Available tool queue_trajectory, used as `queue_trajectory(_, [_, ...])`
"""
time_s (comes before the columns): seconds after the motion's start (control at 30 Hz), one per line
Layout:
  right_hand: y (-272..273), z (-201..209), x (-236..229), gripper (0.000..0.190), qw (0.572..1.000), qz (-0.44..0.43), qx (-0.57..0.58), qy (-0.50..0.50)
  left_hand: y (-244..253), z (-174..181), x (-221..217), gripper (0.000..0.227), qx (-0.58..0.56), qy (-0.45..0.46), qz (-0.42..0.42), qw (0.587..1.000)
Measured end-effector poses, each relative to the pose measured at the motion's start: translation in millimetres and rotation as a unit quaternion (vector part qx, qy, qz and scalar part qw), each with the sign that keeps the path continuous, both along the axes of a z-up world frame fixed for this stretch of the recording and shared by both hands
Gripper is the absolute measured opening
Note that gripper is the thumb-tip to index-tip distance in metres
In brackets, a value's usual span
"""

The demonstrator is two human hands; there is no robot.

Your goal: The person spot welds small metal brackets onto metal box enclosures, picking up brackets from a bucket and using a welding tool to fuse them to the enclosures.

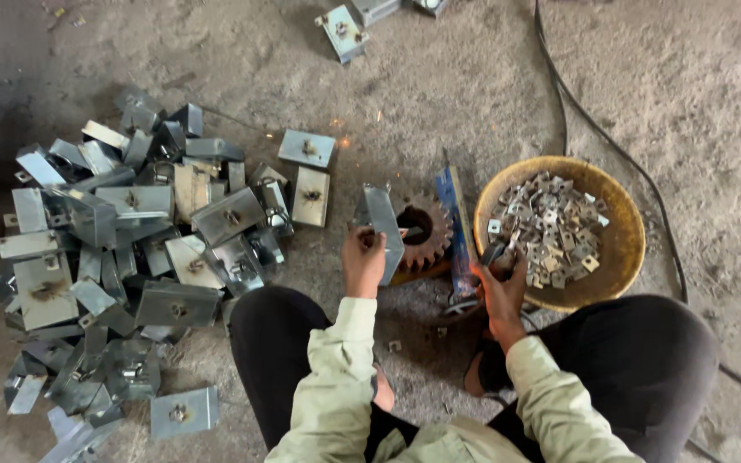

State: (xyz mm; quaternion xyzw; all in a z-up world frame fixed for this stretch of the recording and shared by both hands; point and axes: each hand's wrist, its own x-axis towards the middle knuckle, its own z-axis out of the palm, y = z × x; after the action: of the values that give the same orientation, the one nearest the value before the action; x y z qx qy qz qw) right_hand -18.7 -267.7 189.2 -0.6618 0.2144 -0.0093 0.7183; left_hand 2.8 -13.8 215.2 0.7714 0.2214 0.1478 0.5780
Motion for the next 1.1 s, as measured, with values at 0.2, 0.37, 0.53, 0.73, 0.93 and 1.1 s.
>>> queue_trajectory(0.2, [6.2,-8.8,6.3,0.086,0.999,0.015,-0.031,-0.042,31.8,79.0,137.8,0.014,0.099,-0.208,-0.080,0.970])
queue_trajectory(0.37, [15.3,-8.7,10.7,0.091,0.992,0.025,-0.093,-0.082,122.6,111.6,231.0,0.066,-0.372,-0.244,-0.004,0.896])
queue_trajectory(0.53, [15.9,-2.8,4.0,0.097,0.985,0.067,-0.144,-0.060,244.4,49.0,105.6,0.027,-0.259,-0.294,-0.002,0.920])
queue_trajectory(0.73, [21.4,-29.1,3.1,0.094,0.991,0.081,-0.080,-0.064,321.4,-135.9,-209.9,0.026,-0.139,0.031,0.253,0.957])
queue_trajectory(0.93, [35.6,-32.9,14.1,0.089,0.991,0.108,-0.032,-0.072,211.6,-220.9,-461.8,0.035,-0.232,0.254,0.399,0.850])
queue_trajectory(1.1, [71.1,-15.1,14.5,0.084,0.986,0.145,0.000,-0.077,173.3,-237.6,-486.7,0.039,-0.270,0.297,0.411,0.818])
